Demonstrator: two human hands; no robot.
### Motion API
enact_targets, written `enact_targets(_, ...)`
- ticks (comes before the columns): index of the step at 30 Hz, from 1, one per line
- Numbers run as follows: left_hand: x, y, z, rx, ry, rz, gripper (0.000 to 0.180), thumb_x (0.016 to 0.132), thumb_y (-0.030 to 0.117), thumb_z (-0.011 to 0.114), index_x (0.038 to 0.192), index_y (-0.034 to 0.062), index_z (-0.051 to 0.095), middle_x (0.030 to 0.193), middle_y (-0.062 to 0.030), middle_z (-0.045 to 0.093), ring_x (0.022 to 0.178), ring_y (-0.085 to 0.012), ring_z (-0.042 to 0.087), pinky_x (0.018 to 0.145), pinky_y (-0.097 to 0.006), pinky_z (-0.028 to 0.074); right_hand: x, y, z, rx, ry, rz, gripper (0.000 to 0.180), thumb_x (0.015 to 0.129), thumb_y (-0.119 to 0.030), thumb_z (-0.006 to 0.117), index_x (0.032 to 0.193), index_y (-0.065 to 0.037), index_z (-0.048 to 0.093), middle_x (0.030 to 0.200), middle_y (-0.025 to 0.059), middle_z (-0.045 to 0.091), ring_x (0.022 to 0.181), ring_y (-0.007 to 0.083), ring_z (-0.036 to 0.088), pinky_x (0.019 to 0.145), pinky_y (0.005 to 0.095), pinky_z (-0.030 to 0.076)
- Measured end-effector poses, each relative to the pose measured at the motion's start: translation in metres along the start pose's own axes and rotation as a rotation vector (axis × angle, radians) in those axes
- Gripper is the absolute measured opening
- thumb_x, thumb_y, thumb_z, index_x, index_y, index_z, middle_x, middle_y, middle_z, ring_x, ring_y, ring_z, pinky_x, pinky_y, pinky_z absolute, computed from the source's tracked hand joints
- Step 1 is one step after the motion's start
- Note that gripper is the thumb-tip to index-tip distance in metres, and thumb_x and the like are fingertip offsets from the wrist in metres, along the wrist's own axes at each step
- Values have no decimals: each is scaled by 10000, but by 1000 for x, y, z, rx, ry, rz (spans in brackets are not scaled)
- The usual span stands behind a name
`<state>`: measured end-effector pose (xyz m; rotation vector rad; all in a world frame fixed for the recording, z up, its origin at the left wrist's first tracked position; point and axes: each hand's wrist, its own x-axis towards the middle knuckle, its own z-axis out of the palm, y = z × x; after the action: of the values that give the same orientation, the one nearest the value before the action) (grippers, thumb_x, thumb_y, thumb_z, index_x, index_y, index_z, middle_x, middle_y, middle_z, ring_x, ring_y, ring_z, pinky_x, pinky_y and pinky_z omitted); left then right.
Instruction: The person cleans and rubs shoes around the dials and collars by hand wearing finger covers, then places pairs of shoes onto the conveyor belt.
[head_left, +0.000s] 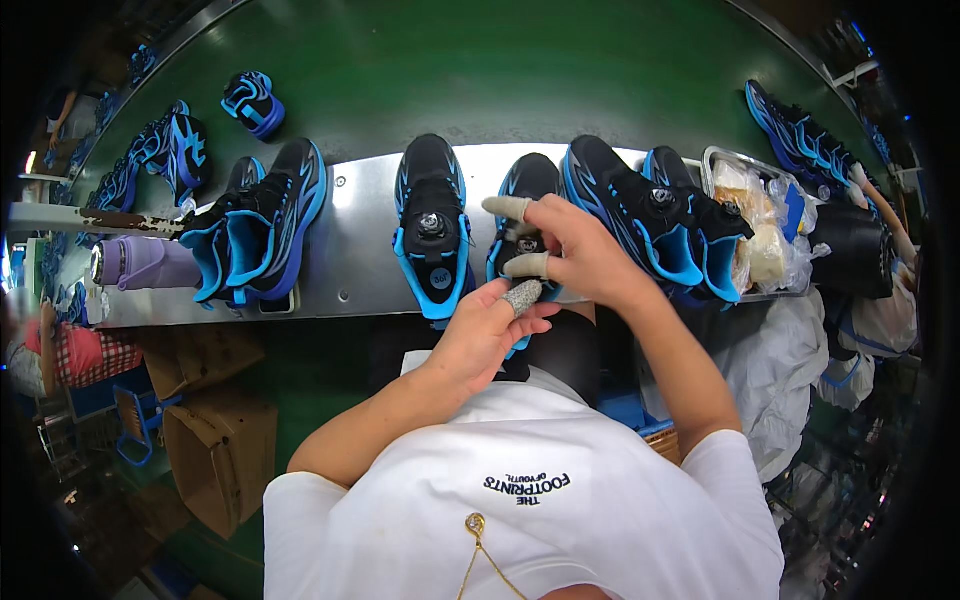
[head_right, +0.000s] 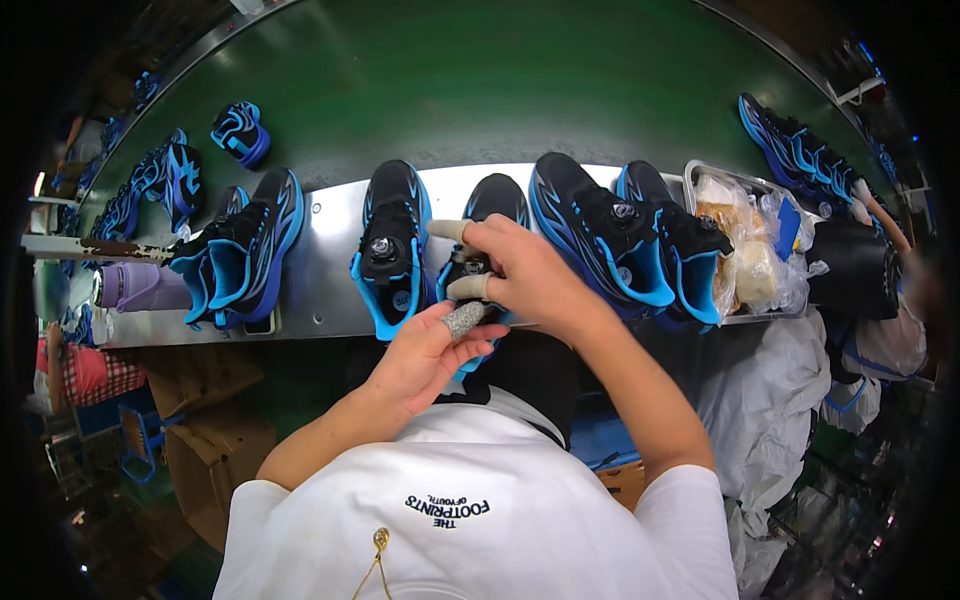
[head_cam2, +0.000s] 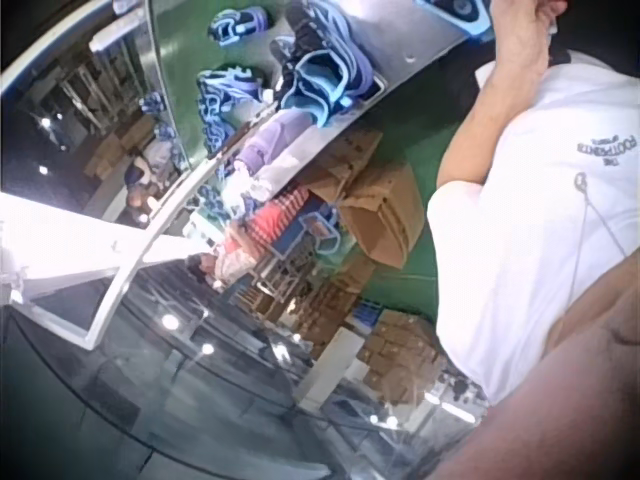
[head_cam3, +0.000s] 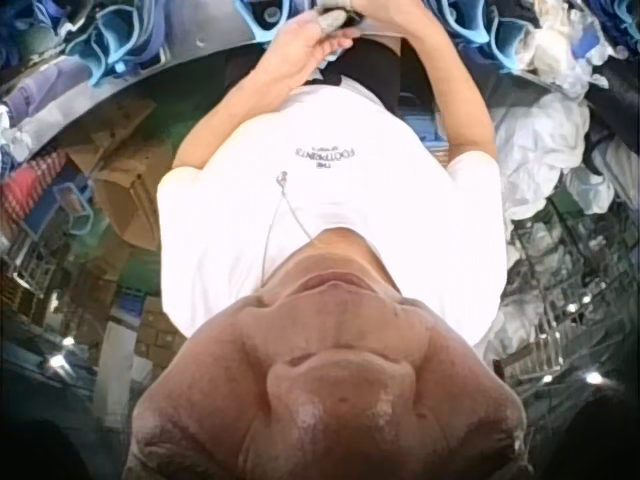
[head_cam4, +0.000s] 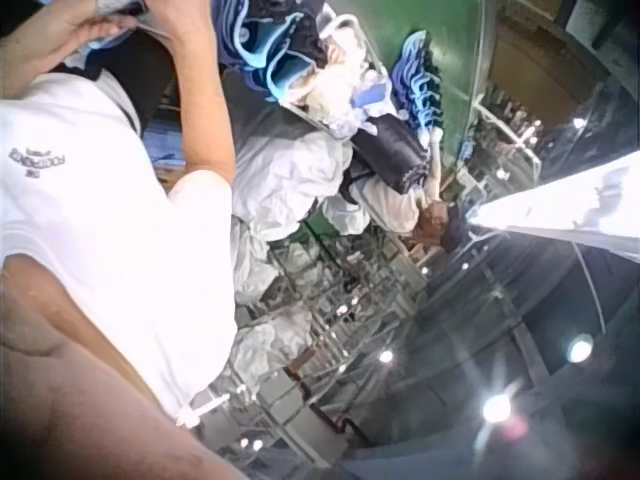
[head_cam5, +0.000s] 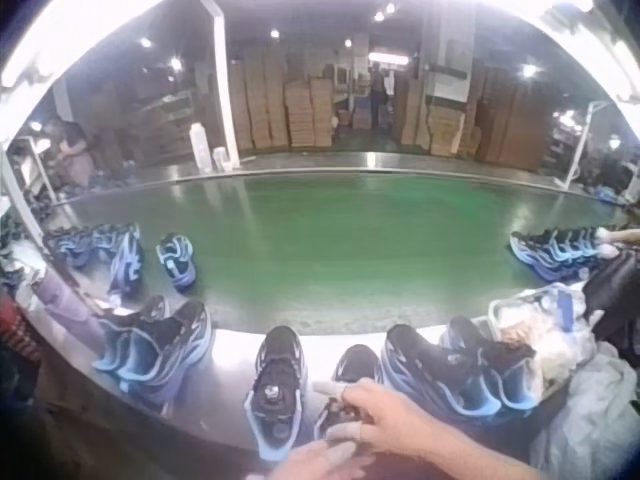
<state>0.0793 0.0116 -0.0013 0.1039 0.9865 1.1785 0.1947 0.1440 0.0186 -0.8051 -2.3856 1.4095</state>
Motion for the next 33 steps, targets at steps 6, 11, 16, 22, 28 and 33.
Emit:
enact_targets(6, 12, -10, -10, 4, -58, -77, 318, 990, 90, 446, 1279, -37, 482, 1228, -149, 587, 1162, -296, 613, 742, -286, 582, -15, 27, 21, -42, 65, -137, 575, 752, -85, 740, 1308, -176, 623, 832, 36, 506, 740, 156, 504, 664, 286, 435)
enact_targets(11, 21, 0, -18, 94, -177, -133, 325, 983, 98, 481, 1276, -42, 495, 1213, -171, 584, 1136, -305, 627, 671, -296, 626, -11, 16, 2, 16, 10, -100, 506, 764, -97, 737, 1259, -145, 644, 827, 54, 525, 733, 188, 520, 676, 298, 449)
enact_targets(16, 19, 1, 5, 229, -36, -72, 318, 988, 89, 483, 1271, -57, 489, 1203, -163, 582, 1080, -285, 651, 709, -337, 636, -17, 29, 21, -133, 205, -153, 378, 759, -94, 742, 1133, -123, 699, 801, 37, 494, 692, 151, 458, 662, 292, 442)
enact_targets(22, 31, 8, -8, 399, -56, -136, 270, 975, 63, 469, 1181, -73, 579, 1099, -149, 649, 991, -257, 682, 752, -314, 614, -14, 18, -4, 166, 4, -89, 489, 742, -73, 735, 1220, -148, 672, 821, 26, 492, 713, 141, 467, 662, 284, 439)
enact_targets(28, 10, -15, 4, 244, 149, -12, 299, 953, 19, 457, 1231, -65, 527, 1135, -160, 633, 1027, -253, 662, 723, -304, 609, -23, 26, 38, -67, 267, -214, 369, 753, -70, 728, 1118, -86, 676, 840, 61, 508, 737, 194, 519, 678, 304, 452)
enact_targets(33, 16, -9, 6, 164, 49, -6, 314, 918, -37, 392, 1204, -86, 512, 1154, -166, 600, 1041, -267, 653, 816, -354, 601, -12, 23, 8, 161, 0, -201, 381, 769, -67, 716, 1142, -59, 638, 834, 52, 503, 734, 170, 493, 663, 314, 443)
